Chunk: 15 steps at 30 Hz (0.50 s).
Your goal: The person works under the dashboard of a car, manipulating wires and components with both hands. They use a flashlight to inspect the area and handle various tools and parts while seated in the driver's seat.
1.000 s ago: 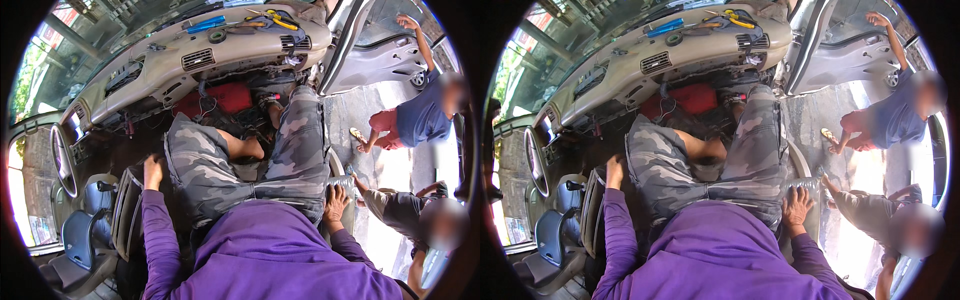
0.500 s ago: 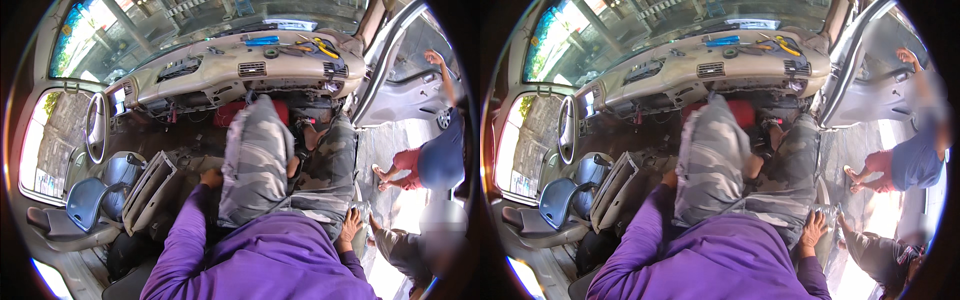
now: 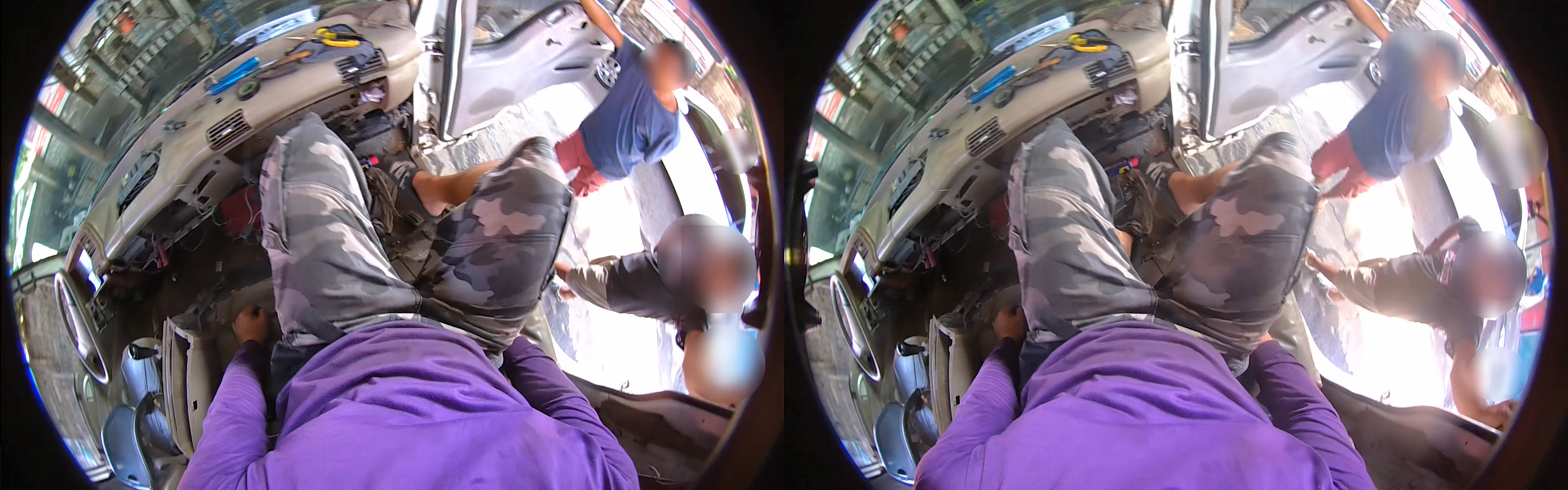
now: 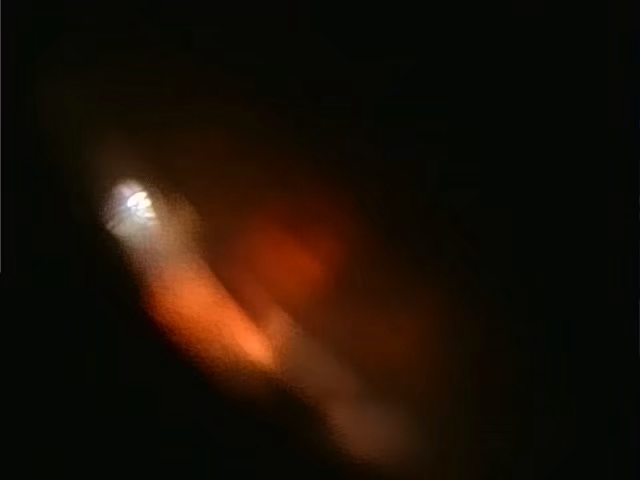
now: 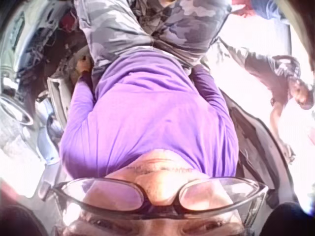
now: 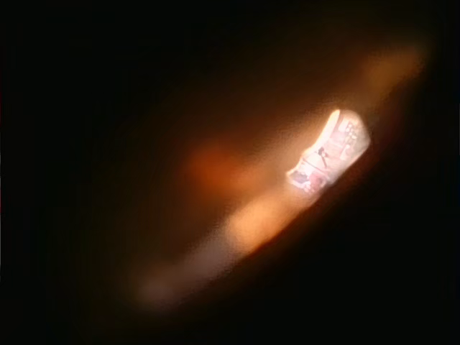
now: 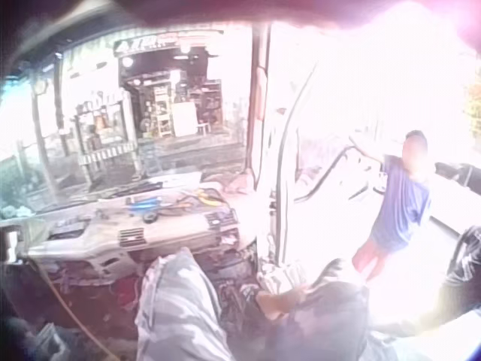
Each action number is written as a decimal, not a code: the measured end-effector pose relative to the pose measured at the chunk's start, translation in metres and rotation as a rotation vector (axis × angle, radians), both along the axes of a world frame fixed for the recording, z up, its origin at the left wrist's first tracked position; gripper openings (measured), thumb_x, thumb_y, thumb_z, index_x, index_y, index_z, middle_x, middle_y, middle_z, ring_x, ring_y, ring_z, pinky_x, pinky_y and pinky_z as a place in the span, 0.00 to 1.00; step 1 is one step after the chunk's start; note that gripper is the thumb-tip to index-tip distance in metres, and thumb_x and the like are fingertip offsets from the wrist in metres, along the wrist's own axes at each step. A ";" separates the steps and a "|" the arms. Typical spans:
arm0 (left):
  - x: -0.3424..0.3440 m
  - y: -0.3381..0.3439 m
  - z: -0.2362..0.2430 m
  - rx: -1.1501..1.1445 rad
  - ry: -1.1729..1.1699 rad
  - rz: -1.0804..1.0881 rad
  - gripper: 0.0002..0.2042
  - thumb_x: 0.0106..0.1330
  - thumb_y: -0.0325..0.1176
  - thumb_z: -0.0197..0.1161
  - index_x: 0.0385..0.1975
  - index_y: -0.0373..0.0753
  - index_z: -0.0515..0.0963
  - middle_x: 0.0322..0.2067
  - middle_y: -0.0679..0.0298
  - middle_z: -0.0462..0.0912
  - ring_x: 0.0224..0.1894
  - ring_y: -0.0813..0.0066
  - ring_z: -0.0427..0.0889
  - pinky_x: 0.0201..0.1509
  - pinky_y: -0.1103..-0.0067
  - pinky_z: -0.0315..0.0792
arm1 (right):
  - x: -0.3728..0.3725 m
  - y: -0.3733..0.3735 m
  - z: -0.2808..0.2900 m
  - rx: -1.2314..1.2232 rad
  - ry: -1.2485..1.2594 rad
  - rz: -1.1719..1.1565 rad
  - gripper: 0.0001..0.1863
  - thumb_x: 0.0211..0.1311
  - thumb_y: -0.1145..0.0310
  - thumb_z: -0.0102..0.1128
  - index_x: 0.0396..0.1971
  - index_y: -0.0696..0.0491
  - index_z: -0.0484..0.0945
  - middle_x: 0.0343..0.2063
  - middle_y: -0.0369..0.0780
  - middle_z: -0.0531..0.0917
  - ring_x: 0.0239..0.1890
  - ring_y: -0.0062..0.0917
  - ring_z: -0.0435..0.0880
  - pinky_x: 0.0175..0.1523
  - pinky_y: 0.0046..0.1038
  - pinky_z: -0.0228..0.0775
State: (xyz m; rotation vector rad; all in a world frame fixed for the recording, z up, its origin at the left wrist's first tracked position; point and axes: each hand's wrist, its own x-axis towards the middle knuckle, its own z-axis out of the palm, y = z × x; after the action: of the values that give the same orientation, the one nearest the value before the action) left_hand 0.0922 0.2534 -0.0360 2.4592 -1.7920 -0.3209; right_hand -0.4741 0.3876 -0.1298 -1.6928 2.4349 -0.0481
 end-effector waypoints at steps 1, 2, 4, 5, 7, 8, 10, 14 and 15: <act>-0.001 -0.004 -0.001 0.022 0.000 -0.020 0.16 0.58 0.45 0.61 0.37 0.40 0.85 0.38 0.51 0.86 0.44 0.48 0.84 0.52 0.60 0.74 | 0.000 -0.005 0.004 -0.013 -0.012 -0.005 0.35 0.59 0.69 0.48 0.70 0.49 0.62 0.74 0.36 0.53 0.77 0.31 0.45 0.74 0.55 0.38; 0.005 -0.007 -0.003 0.043 -0.002 -0.032 0.17 0.58 0.45 0.61 0.38 0.40 0.85 0.39 0.51 0.86 0.45 0.48 0.84 0.52 0.60 0.74 | 0.002 -0.008 0.007 -0.021 -0.018 -0.007 0.35 0.59 0.69 0.48 0.70 0.49 0.62 0.74 0.36 0.53 0.77 0.31 0.45 0.74 0.55 0.38; 0.018 -0.009 -0.016 0.056 0.003 -0.064 0.17 0.58 0.46 0.61 0.38 0.39 0.85 0.40 0.51 0.86 0.46 0.47 0.84 0.53 0.61 0.74 | 0.001 -0.012 0.011 -0.027 -0.024 -0.007 0.35 0.59 0.69 0.49 0.70 0.49 0.62 0.74 0.36 0.53 0.77 0.31 0.45 0.74 0.55 0.39; 0.031 -0.006 -0.030 0.042 0.006 -0.074 0.18 0.58 0.47 0.61 0.38 0.40 0.85 0.40 0.51 0.86 0.46 0.47 0.84 0.54 0.61 0.74 | 0.004 -0.016 0.009 -0.029 -0.028 0.005 0.35 0.59 0.69 0.49 0.70 0.49 0.62 0.74 0.36 0.53 0.77 0.31 0.45 0.74 0.55 0.39; 0.029 -0.010 -0.022 0.069 0.032 -0.045 0.19 0.59 0.48 0.61 0.39 0.40 0.85 0.40 0.51 0.86 0.47 0.48 0.83 0.55 0.62 0.73 | 0.004 -0.018 0.009 -0.051 -0.013 0.005 0.34 0.59 0.69 0.49 0.70 0.49 0.62 0.74 0.36 0.54 0.77 0.31 0.46 0.73 0.55 0.39; 0.009 -0.016 -0.013 0.116 0.055 0.005 0.19 0.60 0.49 0.61 0.40 0.41 0.85 0.41 0.51 0.86 0.48 0.48 0.83 0.56 0.63 0.73 | 0.002 -0.013 0.015 -0.061 0.000 -0.012 0.34 0.59 0.69 0.49 0.70 0.50 0.62 0.74 0.36 0.54 0.77 0.31 0.46 0.73 0.54 0.39; -0.006 -0.026 -0.001 0.136 0.007 -0.047 0.17 0.60 0.46 0.64 0.40 0.41 0.84 0.42 0.51 0.85 0.48 0.48 0.82 0.56 0.63 0.73 | 0.002 -0.019 0.019 -0.081 -0.007 -0.015 0.34 0.59 0.69 0.49 0.70 0.50 0.63 0.73 0.36 0.54 0.77 0.31 0.46 0.73 0.54 0.39; 0.019 -0.036 0.005 -0.544 0.404 0.148 0.12 0.58 0.32 0.67 0.40 0.34 0.82 0.40 0.50 0.82 0.43 0.54 0.83 0.49 0.67 0.76 | 0.021 -0.037 0.020 -0.073 -0.032 0.046 0.34 0.59 0.69 0.49 0.69 0.50 0.63 0.73 0.36 0.54 0.76 0.32 0.47 0.73 0.54 0.40; 0.024 -0.045 0.026 -0.670 0.435 0.224 0.13 0.58 0.32 0.66 0.40 0.33 0.81 0.39 0.51 0.82 0.41 0.58 0.82 0.48 0.69 0.75 | 0.025 -0.043 0.023 -0.071 -0.032 0.053 0.34 0.59 0.69 0.49 0.69 0.50 0.63 0.73 0.37 0.55 0.76 0.32 0.47 0.73 0.54 0.40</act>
State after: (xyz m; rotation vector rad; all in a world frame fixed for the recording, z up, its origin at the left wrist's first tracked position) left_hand 0.1159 0.2084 -0.0099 1.9004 -1.1800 -0.1759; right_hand -0.4496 0.3447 -0.1063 -1.7714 2.3909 -0.1542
